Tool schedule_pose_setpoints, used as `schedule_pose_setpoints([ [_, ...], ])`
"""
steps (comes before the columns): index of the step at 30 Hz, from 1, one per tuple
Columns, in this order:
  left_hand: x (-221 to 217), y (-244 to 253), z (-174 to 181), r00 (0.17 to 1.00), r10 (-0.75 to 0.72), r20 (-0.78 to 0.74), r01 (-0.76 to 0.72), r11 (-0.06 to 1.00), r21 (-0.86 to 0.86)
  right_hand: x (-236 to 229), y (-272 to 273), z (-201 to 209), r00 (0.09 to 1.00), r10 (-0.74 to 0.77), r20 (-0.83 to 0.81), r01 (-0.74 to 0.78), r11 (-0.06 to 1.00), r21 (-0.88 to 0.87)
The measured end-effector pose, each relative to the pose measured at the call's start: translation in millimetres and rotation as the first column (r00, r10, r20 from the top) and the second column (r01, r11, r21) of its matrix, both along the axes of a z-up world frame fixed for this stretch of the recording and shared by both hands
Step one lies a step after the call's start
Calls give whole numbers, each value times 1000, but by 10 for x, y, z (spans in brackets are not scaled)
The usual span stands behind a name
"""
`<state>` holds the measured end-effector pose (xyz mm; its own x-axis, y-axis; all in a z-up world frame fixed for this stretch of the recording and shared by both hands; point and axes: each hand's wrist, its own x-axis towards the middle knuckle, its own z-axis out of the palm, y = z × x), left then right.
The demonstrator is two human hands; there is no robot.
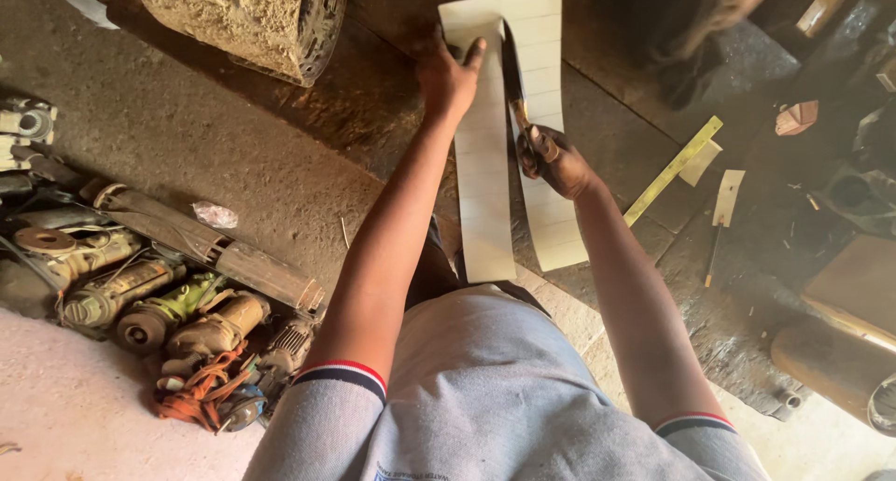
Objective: The person uses a ruler and pencil to draw a grid on a sheet of white paper. Then, using scissors, the person cuts the paper along the drawn lines into multiple strips.
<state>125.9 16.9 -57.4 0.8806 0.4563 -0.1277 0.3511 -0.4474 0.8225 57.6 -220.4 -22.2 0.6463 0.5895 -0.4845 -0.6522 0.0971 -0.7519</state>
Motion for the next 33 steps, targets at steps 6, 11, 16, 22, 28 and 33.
schedule_pose_setpoints([
  [6,57,215,-50,995,15,-98,-23,996,-86,-100,51,226,998,31,45,-27,995,-101],
  [11,52,252,-358,999,-14,-34,10,993,-120,-151,355,407,998,-54,13,56,937,-344],
  [16,61,207,-505,998,-65,-4,65,998,17,-226,573,506,996,-72,45,84,933,-350],
  [22,12,206,-271,998,-70,6,70,997,-19,-225,683,578,990,-98,98,128,923,-363],
  [28,-24,187,-191,995,-90,-41,88,995,-49,-295,729,549,983,-157,94,181,921,-346],
  [33,-23,183,-237,996,-81,40,82,996,-22,-305,725,442,980,-179,90,199,924,-327],
])
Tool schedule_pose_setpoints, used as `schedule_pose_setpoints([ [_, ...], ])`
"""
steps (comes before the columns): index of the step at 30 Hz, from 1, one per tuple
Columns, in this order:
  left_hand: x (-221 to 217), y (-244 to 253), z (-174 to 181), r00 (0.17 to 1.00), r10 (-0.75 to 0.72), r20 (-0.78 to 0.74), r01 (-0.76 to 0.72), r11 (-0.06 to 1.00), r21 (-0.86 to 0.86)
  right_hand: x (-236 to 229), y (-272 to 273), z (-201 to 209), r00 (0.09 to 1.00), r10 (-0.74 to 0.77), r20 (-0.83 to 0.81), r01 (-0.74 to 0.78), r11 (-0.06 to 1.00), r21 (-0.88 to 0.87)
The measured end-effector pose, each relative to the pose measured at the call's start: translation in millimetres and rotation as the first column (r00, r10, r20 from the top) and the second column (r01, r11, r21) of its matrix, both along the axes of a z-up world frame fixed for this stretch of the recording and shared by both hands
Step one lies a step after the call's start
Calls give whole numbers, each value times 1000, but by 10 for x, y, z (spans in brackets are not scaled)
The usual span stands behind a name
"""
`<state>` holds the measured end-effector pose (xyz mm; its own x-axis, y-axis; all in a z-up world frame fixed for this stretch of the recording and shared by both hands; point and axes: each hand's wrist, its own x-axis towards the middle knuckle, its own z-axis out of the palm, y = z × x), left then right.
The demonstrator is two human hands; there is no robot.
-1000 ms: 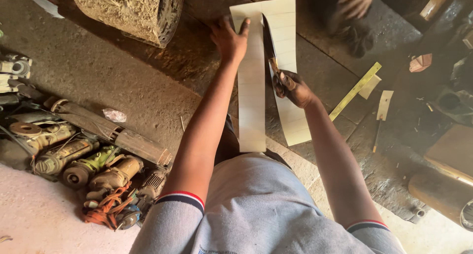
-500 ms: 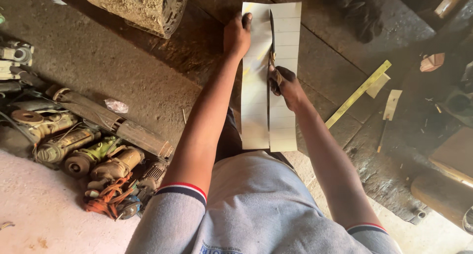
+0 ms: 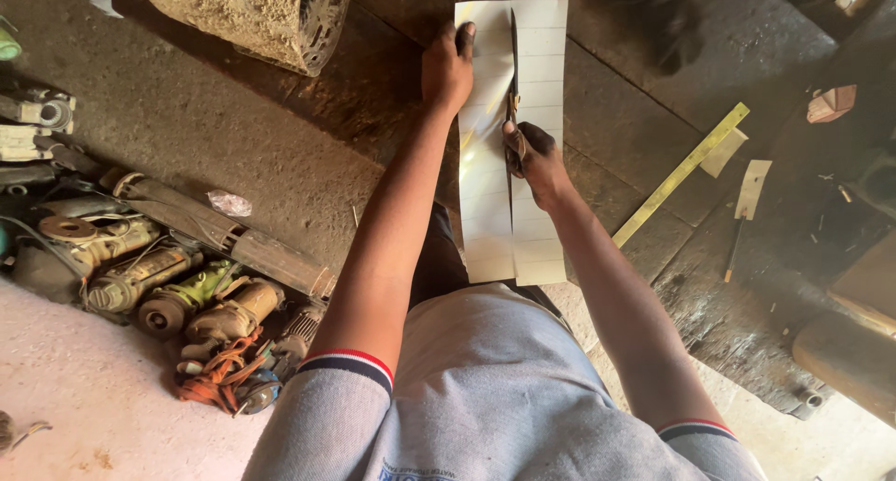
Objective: The person uses a ruler and pencil to draw a grid on a sheet of white paper. Then, using scissors, the person cuts the paper along the drawn lines into multiple strips.
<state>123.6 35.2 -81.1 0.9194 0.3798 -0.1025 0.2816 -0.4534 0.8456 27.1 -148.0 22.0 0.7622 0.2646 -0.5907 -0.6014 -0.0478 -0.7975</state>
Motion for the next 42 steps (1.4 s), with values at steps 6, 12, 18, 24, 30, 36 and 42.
schedule_pose_setpoints([
  [6,8,0,21,998,-3,-60,2,1000,-17,5,-12,-67,1000,5,6,-4,1000,-11],
  [12,17,-3,41,998,-11,-57,8,999,-39,30,27,-43,1000,-26,9,26,1000,-1],
  [18,23,3,10,1000,-11,-21,11,999,-30,181,45,-38,1000,-31,5,31,999,-13],
  [24,22,5,-13,997,-29,-73,24,997,-68,179,48,-54,1000,3,30,-2,999,-34],
  [30,27,-1,-5,1000,-3,-23,2,999,-43,230,45,-41,1000,2,29,-1,999,-33],
  [36,37,-7,-222,1000,1,-2,-1,1000,-20,330,-7,-171,997,-6,72,9,999,-50],
  [42,45,-36,-175,963,-93,254,67,992,107,384,-207,-273,975,-187,117,169,974,149],
])
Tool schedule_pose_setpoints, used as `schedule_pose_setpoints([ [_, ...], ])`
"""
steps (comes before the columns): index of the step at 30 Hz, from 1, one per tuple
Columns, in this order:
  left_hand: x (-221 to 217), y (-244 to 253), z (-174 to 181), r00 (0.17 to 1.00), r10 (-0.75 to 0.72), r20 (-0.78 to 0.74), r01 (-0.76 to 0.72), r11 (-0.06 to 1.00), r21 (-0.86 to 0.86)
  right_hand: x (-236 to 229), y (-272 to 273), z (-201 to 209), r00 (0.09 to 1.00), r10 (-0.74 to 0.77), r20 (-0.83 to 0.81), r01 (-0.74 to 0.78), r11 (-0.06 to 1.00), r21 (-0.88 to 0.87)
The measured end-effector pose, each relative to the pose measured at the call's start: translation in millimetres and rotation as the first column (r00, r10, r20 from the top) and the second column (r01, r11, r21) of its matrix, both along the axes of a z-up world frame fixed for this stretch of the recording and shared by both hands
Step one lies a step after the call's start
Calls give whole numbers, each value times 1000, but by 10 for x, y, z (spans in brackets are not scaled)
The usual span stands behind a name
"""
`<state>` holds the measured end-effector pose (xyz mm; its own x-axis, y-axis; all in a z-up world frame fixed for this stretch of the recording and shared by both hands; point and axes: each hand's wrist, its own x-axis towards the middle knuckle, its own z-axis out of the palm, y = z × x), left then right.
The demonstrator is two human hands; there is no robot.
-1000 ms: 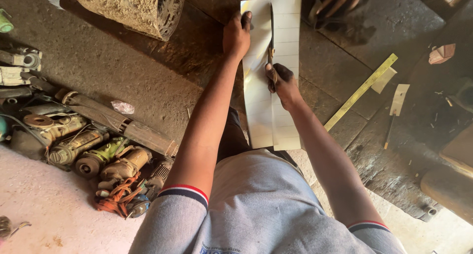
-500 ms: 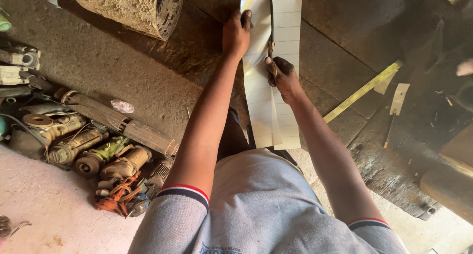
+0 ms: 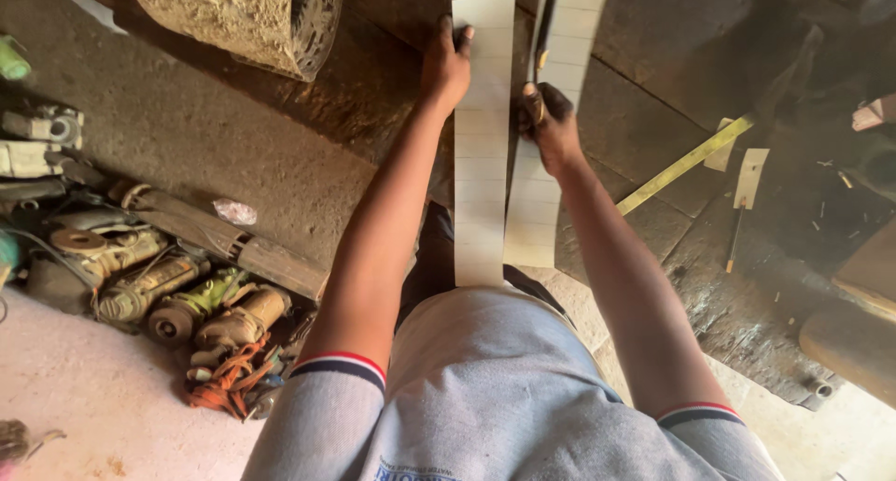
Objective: The person uses a ruler and pencil to draw a grid on a sheet of white paper. Then, using scissors, the person cuts the paper along the drawn lines into multiple strips.
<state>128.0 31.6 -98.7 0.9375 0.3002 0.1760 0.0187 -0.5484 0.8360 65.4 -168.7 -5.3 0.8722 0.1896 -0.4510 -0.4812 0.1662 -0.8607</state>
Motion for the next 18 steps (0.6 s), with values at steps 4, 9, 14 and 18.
schedule_pose_setpoints([
  [4,-19,-85,688,990,-114,-84,98,979,-177,-61,-348,334,989,-26,148,46,990,-131],
  [9,-219,-316,1848,848,-515,122,508,857,89,-358,-900,1069,932,3,363,47,991,-129],
  [14,-563,-792,2692,628,-753,195,592,626,508,-677,-1086,1506,953,-181,243,178,983,37],
  [18,-1135,-983,2932,802,-475,361,211,792,573,-900,-1089,1680,912,-313,264,278,946,164],
])
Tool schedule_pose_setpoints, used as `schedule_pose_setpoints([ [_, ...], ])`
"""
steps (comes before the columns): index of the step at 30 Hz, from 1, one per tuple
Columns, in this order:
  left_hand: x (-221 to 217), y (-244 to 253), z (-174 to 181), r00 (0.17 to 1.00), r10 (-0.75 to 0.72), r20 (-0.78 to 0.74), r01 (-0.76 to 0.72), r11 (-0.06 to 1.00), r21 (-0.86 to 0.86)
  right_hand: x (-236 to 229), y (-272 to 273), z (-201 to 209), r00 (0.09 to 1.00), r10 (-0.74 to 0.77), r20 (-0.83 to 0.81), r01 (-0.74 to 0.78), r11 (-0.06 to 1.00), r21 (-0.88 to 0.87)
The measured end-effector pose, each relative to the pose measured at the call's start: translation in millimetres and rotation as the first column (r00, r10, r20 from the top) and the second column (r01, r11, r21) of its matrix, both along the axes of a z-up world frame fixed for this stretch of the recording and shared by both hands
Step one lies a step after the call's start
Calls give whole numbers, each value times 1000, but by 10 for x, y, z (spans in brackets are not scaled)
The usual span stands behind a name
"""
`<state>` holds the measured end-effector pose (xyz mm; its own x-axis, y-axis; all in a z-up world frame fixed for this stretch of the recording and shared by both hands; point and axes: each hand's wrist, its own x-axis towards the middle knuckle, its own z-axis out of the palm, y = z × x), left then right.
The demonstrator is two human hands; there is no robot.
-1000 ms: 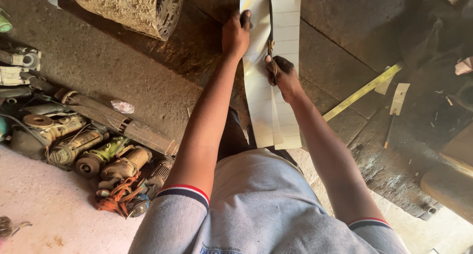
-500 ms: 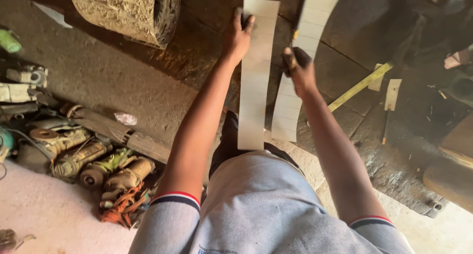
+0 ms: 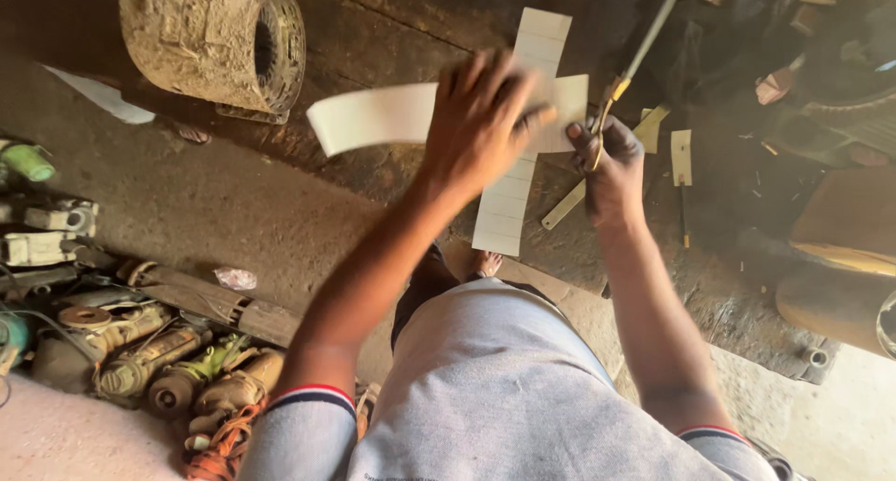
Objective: The person uses a ruler and pencil to draw a grid on a sheet of white paper. Then, using scissors, the person cuts the paper along the drawn lines into multiple strips.
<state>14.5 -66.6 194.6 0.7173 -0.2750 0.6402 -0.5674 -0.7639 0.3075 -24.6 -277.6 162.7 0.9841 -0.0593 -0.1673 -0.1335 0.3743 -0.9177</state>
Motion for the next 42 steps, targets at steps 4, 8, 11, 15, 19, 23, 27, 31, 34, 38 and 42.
schedule_pose_setpoints([
  [4,-787,-36,-235,389,-467,-794,217,884,-414,-236,-14,197,996,-81,-44,86,989,116],
  [8,-940,-261,-671,326,-796,-511,22,546,-837,-431,-24,305,999,-34,-40,41,983,181],
  [11,-863,-425,-753,480,-874,73,-485,-334,-808,-551,-33,326,997,0,-83,9,994,105],
  [15,-816,-420,-478,509,-855,-103,-491,-190,-850,-635,-86,310,999,14,32,-14,1000,-4],
  [19,-833,-328,-114,635,-724,-268,-390,-2,-921,-785,-143,281,992,38,120,-16,984,-180],
  [23,-751,-144,152,814,-537,-221,-227,57,-972,-1055,-112,337,974,148,169,-89,945,-314],
  [27,-709,-85,356,886,-443,-137,-117,71,-991,-1365,128,406,896,417,152,-352,877,-328],
  [31,-752,-47,447,901,-400,-167,-147,81,-986,-1422,423,422,893,447,57,-396,838,-377],
  [34,-720,11,501,917,-372,-143,-134,51,-990,-1397,584,429,912,411,18,-376,851,-367],
  [38,-623,143,518,907,-409,-105,-106,20,-994,-1345,754,390,930,368,12,-344,879,-330],
  [42,-534,257,494,884,-458,-92,-117,-27,-993,-1306,875,360,932,361,42,-320,869,-377],
])
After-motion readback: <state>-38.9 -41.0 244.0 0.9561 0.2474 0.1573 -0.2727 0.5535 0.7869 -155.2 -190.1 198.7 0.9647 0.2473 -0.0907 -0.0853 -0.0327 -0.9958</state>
